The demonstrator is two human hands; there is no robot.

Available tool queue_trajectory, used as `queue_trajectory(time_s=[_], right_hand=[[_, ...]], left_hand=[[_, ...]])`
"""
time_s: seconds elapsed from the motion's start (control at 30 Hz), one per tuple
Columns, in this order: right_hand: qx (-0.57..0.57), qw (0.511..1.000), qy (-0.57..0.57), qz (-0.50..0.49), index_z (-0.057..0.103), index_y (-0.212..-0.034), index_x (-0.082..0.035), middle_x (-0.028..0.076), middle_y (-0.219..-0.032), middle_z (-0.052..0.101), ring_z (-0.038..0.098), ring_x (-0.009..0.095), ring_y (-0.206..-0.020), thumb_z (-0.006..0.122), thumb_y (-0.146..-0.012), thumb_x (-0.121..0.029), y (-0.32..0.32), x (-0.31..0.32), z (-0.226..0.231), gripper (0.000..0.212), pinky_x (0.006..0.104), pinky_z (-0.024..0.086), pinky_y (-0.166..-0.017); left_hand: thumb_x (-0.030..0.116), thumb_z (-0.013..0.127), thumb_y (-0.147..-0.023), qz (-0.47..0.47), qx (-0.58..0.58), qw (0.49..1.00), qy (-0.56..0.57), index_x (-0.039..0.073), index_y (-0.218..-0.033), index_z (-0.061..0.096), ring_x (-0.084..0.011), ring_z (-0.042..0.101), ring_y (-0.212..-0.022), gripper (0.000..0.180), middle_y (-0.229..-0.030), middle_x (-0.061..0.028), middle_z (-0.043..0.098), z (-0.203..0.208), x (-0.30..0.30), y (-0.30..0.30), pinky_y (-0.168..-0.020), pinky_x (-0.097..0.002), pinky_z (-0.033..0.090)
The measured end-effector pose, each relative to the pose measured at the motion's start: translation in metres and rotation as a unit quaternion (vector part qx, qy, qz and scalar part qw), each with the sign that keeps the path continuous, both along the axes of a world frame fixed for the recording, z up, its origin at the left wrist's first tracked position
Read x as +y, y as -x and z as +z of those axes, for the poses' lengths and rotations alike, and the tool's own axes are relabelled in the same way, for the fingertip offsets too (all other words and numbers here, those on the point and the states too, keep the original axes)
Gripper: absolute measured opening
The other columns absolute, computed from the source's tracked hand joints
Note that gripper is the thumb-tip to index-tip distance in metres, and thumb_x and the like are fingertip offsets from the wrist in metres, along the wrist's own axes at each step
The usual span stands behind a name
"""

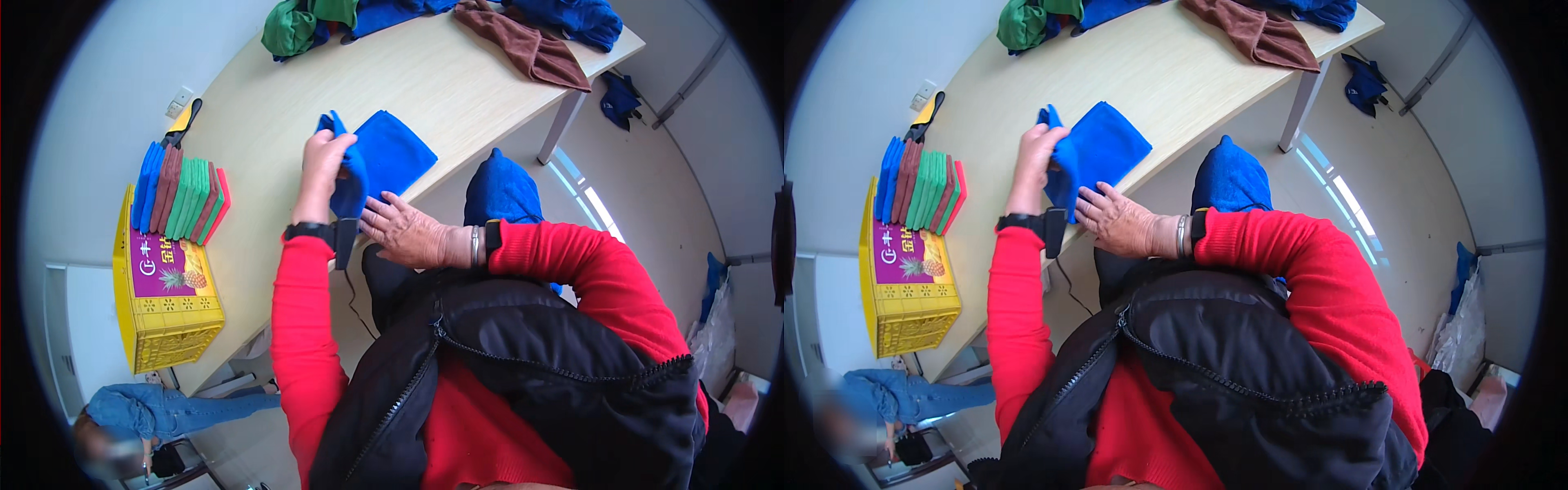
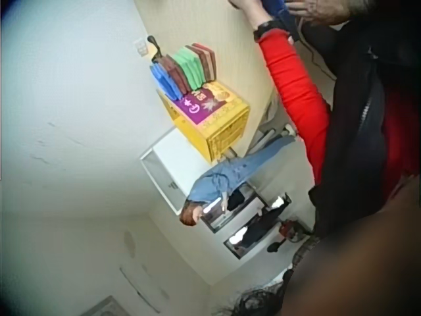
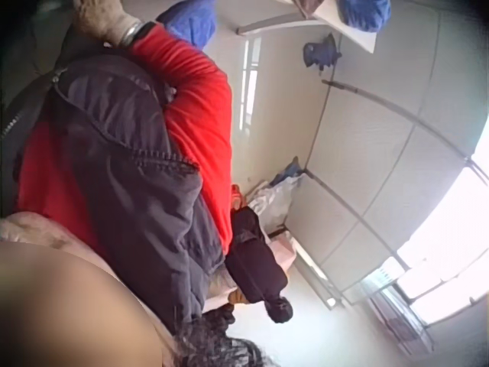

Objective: Fold pieces of blue cloth on a table.

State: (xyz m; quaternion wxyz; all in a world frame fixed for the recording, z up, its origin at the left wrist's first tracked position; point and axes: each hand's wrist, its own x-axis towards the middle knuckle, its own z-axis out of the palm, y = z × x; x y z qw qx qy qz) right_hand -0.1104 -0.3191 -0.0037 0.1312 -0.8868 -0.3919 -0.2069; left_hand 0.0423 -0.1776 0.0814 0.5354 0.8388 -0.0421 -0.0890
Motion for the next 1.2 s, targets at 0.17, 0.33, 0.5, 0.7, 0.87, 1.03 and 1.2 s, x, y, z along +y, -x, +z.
queue_trajectory(time_s=[0.17,0.33,0.5,0.7,0.87,1.03,1.2], right_hand=[[0.069,0.993,0.099,-0.018,0.056,-0.138,-0.004,0.014,-0.141,0.053,0.042,0.033,-0.139,0.056,-0.094,-0.034,0.009,-0.009,0.01,0.053,0.0544,0.022,-0.121],[0.087,0.988,0.125,-0.02,0.059,-0.135,-0.006,0.014,-0.139,0.055,0.043,0.031,-0.138,0.054,-0.093,-0.031,0.011,-0.015,0.01,0.049,0.0552,0.019,-0.122],[0.115,0.979,0.165,-0.029,0.063,-0.128,-0.007,0.013,-0.135,0.057,0.044,0.03,-0.137,0.054,-0.093,-0.031,0.011,-0.011,0.006,0.043,0.0557,0.018,-0.123],[0.196,0.956,0.218,-0.008,0.064,-0.125,-0.006,0.014,-0.134,0.058,0.047,0.031,-0.134,0.054,-0.091,-0.028,0.01,-0.02,0.024,0.041,0.0546,0.02,-0.122],[0.044,0.997,0.042,-0.049,0.056,-0.136,-0.002,0.016,-0.139,0.054,0.046,0.032,-0.135,0.062,-0.087,-0.031,0.009,-0.014,-0.008,0.057,0.0523,0.023,-0.121],[0.017,0.998,0.013,-0.052,0.044,-0.147,0.001,0.017,-0.142,0.052,0.045,0.033,-0.137,0.067,-0.084,-0.032,0.009,-0.016,-0.011,0.075,0.05,0.025,-0.121],[0.01,0.998,0.034,-0.048,0.049,-0.142,0.0,0.018,-0.141,0.053,0.046,0.033,-0.136,0.067,-0.084,-0.033,0.009,-0.015,0.005,0.069,0.0511,0.029,-0.118]], left_hand=[[0.025,0.071,-0.077,0.01,-0.028,0.987,-0.161,-0.001,-0.071,0.063,-0.0248,0.066,-0.054,0.028,-0.072,-0.0153,0.069,-0.023,-0.051,-0.009,-0.051,-0.0373,0.052],[0.026,0.067,-0.076,0.014,-0.055,0.969,-0.241,-0.004,-0.07,0.063,-0.0319,0.069,-0.059,0.031,-0.073,-0.0226,0.069,-0.039,-0.071,-0.02,-0.056,-0.0411,0.055],[0.029,0.066,-0.077,0.026,-0.118,0.942,-0.312,-0.005,-0.075,0.065,-0.0349,0.069,-0.06,0.034,-0.074,-0.0241,0.069,-0.05,-0.08,-0.024,-0.058,-0.0419,0.056],[0.037,0.064,-0.092,-0.018,0.017,0.98,-0.196,-0.001,-0.082,0.066,-0.023,0.07,-0.061,0.04,-0.082,-0.0182,0.072,-0.023,-0.092,0.004,-0.056,-0.0321,0.055],[0.029,0.058,-0.103,0.047,-0.225,0.973,-0.027,0.001,-0.089,0.062,-0.0174,0.065,-0.059,0.032,-0.072,-0.0062,0.064,-0.019,-0.017,0.029,-0.053,-0.0296,0.052],[0.031,0.052,-0.104,0.017,-0.341,0.898,-0.276,-0.001,-0.116,0.062,-0.0322,0.065,-0.102,0.036,-0.112,-0.0179,0.065,-0.053,0.032,0.053,-0.088,-0.0404,0.053],[0.033,0.048,-0.105,-0.063,-0.33,0.89,-0.308,0.003,-0.145,0.045,-0.0362,0.036,-0.142,0.05,-0.155,-0.0189,0.038,-0.08,0.037,0.055,-0.117,-0.0452,0.03]])
